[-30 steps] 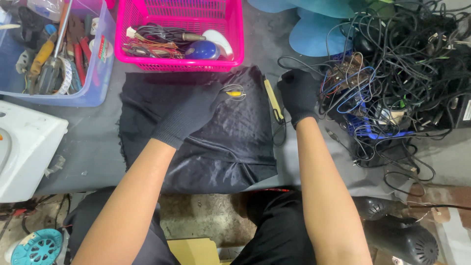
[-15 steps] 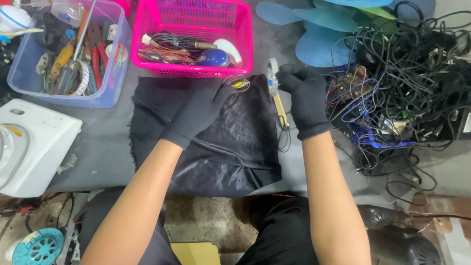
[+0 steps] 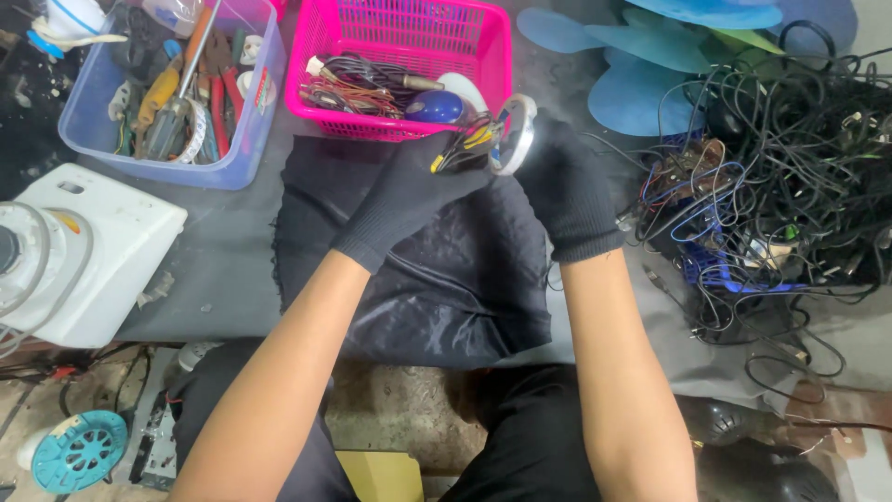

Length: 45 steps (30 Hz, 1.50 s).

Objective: Untangling and sorting a large pile of electronic cables and wires on a workbench

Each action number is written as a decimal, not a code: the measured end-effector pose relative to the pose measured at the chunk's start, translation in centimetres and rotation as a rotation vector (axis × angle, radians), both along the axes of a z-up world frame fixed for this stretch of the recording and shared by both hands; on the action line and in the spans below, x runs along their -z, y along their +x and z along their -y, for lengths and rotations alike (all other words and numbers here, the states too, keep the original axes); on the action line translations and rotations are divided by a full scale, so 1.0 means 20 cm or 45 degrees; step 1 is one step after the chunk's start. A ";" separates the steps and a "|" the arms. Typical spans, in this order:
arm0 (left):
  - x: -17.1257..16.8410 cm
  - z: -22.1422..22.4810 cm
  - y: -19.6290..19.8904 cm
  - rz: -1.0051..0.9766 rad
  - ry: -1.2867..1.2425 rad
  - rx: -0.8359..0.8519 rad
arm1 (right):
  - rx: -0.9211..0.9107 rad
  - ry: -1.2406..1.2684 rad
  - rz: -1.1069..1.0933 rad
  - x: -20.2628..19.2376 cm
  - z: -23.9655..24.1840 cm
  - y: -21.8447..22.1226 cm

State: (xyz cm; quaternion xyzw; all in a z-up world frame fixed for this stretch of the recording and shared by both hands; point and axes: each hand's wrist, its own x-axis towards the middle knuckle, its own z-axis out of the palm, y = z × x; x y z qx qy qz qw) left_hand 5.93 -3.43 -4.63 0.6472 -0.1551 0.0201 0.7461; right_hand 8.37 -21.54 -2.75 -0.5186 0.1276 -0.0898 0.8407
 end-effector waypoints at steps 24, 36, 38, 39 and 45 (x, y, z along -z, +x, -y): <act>-0.02 0.03 -0.05 -0.061 -0.073 -0.140 | -0.151 0.344 -0.098 -0.17 -0.18 -0.11; -0.26 -0.06 -0.04 -0.559 -0.431 -0.192 | -0.590 -0.934 0.263 -0.21 -0.20 -0.30; -0.21 -0.07 -0.03 -0.555 -0.377 -0.190 | -0.547 -1.009 0.225 -0.16 -0.22 -0.28; -0.19 -0.07 -0.02 -0.552 -0.318 -0.183 | -0.496 -1.080 0.184 -0.14 -0.22 -0.27; -0.30 -0.07 -0.07 -0.474 -0.297 -0.238 | -0.386 -1.287 0.200 -0.17 -0.25 -0.26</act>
